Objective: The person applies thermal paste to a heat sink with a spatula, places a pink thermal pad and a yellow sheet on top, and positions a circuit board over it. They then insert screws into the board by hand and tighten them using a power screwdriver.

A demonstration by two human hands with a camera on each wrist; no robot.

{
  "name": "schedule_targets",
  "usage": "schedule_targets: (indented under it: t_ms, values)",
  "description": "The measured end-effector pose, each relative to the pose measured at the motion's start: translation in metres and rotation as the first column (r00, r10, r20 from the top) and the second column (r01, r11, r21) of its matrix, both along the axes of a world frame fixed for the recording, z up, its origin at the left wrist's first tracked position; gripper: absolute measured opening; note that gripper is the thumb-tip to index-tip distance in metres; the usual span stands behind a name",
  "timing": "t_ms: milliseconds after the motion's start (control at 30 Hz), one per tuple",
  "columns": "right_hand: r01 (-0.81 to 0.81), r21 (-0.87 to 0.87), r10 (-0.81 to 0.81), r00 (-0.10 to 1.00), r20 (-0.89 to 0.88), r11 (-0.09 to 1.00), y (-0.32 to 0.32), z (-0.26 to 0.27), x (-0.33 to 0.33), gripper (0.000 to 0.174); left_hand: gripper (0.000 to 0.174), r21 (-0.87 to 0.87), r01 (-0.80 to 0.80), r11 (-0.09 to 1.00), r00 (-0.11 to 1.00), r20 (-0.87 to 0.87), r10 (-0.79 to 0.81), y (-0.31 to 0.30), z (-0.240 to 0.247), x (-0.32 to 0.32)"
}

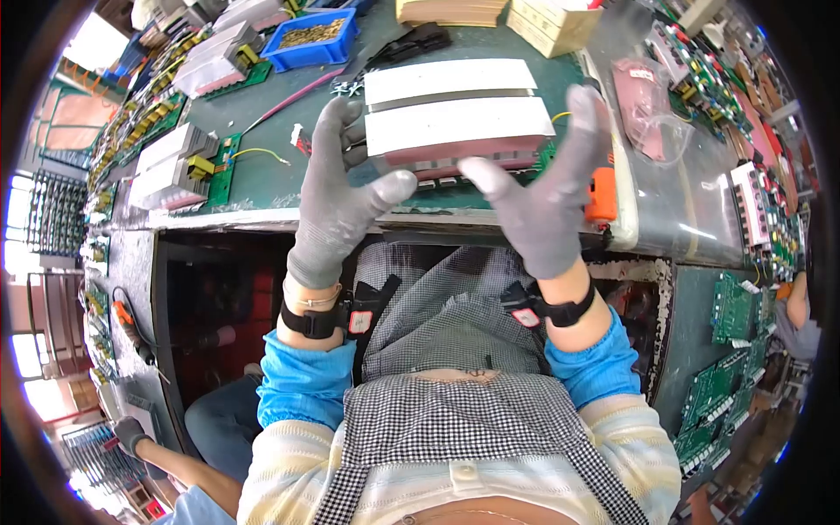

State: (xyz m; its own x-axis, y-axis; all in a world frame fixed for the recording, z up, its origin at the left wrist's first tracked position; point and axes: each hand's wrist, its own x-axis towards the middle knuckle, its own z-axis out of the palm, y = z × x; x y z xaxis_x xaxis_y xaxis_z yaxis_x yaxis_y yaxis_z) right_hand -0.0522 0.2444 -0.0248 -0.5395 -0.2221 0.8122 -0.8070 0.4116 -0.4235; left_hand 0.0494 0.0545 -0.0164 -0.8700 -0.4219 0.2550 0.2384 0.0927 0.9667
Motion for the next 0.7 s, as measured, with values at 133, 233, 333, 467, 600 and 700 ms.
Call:
schedule_targets:
  t_ms: [133, 233, 333, 467, 600, 700]
  values:
    - [0.143, 0.220, -0.125, 0.988, -0.094, 0.965, -0.027, 0.008, 0.005, 0.118, 0.100, -0.408, -0.188, 0.894, 0.975, 0.035, 0.222, 0.009, -0.002, -0.004]
    - [0.189, 0.118, -0.172, 0.975, -0.137, 0.975, -0.023, -0.005, -0.011, 0.121, 0.091, -0.376, -0.205, 0.904, 0.969, 0.051, 0.241, 0.006, -0.004, -0.010]
    - [0.177, 0.080, -0.170, 0.981, -0.090, 0.981, 0.004, -0.013, -0.021, 0.115, 0.081, -0.068, -0.114, 0.991, 0.991, 0.055, 0.118, 0.001, -0.006, -0.007]
    - [0.203, 0.105, -0.207, 0.978, 0.023, 0.973, 0.034, -0.004, -0.016, 0.098, 0.070, -0.127, -0.079, 0.989, 0.997, 0.004, 0.080, -0.002, -0.011, -0.001]
    - [0.142, 0.166, -0.144, 0.990, -0.004, 0.976, 0.071, 0.032, -0.019, 0.069, 0.069, 0.011, 0.045, 0.999, 0.999, 0.018, -0.045, -0.010, -0.014, 0.010]
    - [0.138, 0.187, -0.149, 0.988, 0.046, 0.973, 0.116, 0.069, -0.048, 0.027, 0.072, -0.001, 0.092, 0.996, 0.995, -0.047, -0.092, -0.022, -0.026, 0.017]
